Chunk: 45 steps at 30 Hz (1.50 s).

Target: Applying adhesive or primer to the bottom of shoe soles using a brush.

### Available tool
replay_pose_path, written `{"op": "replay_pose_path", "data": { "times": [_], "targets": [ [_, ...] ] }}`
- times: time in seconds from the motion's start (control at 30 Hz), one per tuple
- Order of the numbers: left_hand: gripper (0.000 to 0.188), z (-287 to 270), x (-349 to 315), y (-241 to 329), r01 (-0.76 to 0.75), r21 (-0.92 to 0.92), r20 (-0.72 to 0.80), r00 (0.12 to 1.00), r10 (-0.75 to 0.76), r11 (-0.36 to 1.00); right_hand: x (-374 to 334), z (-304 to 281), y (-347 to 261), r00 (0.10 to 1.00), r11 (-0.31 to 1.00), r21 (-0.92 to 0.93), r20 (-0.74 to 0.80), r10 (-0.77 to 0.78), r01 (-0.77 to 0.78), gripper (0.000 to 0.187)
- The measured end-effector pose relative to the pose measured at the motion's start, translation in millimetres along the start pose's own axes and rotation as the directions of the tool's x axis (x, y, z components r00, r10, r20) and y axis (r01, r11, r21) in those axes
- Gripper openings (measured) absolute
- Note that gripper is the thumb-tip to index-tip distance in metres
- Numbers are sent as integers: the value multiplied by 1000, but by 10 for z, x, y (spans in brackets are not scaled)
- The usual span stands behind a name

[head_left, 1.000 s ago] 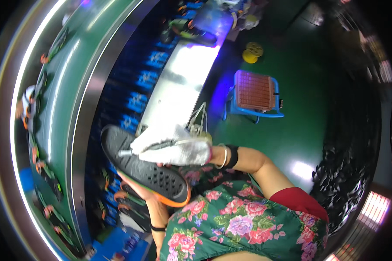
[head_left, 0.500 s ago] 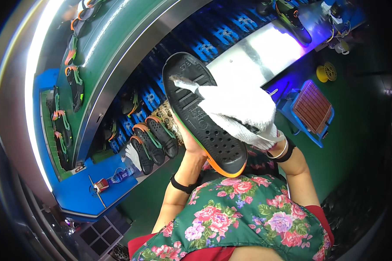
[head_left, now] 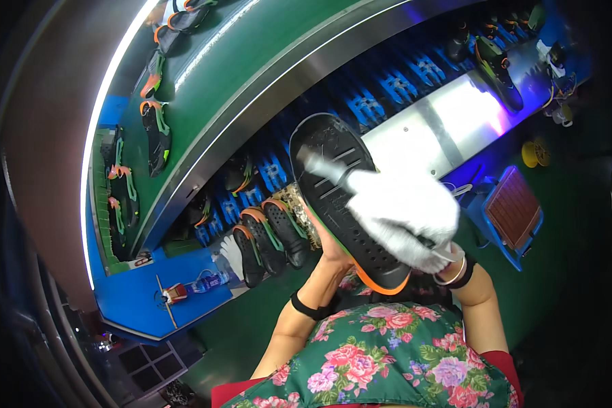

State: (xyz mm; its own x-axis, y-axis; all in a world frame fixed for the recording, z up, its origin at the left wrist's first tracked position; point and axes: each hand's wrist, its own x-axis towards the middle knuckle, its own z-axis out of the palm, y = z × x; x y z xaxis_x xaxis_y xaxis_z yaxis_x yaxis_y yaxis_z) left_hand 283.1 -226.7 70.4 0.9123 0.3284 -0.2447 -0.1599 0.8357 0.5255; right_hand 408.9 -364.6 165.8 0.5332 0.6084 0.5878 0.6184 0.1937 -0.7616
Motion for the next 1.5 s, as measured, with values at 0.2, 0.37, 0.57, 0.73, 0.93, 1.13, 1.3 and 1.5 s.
{"op": "replay_pose_path", "data": {
  "times": [0.2, 0.37, 0.57, 0.73, 0.93, 1.13, 1.3, 1.5],
  "targets": [
    [92, 18, 54, 151, 81, 318, -39, 997, -73, 945, -20, 170, 80, 999, 994, -105, 41, 14, -9, 33],
    [89, -348, 156, 162, 125, -234, 174, 981, -85, 964, 110, 144, 164, 996, 986, 169, -81, 21, -7, 29],
    [89, -363, 183, 131, 181, -200, 161, 976, -150, 963, 94, 264, 183, 984, 989, -106, -131, -121, 108, 34],
    [89, -395, 160, 134, 221, -189, 160, 968, -192, 957, 33, 193, 191, 986, 994, 21, -136, -99, 103, 31],
    [88, -424, 167, 81, 251, -193, 174, 960, -219, 948, -76, 256, 101, 996, 988, -132, 11, -85, 85, 29],
    [88, -510, 75, 77, 266, -209, 175, 957, -231, 941, -161, 215, 207, 979, 998, 12, -192, -66, 70, 23],
    [87, -594, 1, 65, 289, -245, 199, 949, -244, 925, -251, 292, 67, 993, 988, -104, 46, -108, 112, 22],
    [86, -682, 25, 112, 286, -320, 238, 947, -216, 903, -362, 340, 210, 979, 984, -124, -142, -148, 130, 25]
  ]
}}
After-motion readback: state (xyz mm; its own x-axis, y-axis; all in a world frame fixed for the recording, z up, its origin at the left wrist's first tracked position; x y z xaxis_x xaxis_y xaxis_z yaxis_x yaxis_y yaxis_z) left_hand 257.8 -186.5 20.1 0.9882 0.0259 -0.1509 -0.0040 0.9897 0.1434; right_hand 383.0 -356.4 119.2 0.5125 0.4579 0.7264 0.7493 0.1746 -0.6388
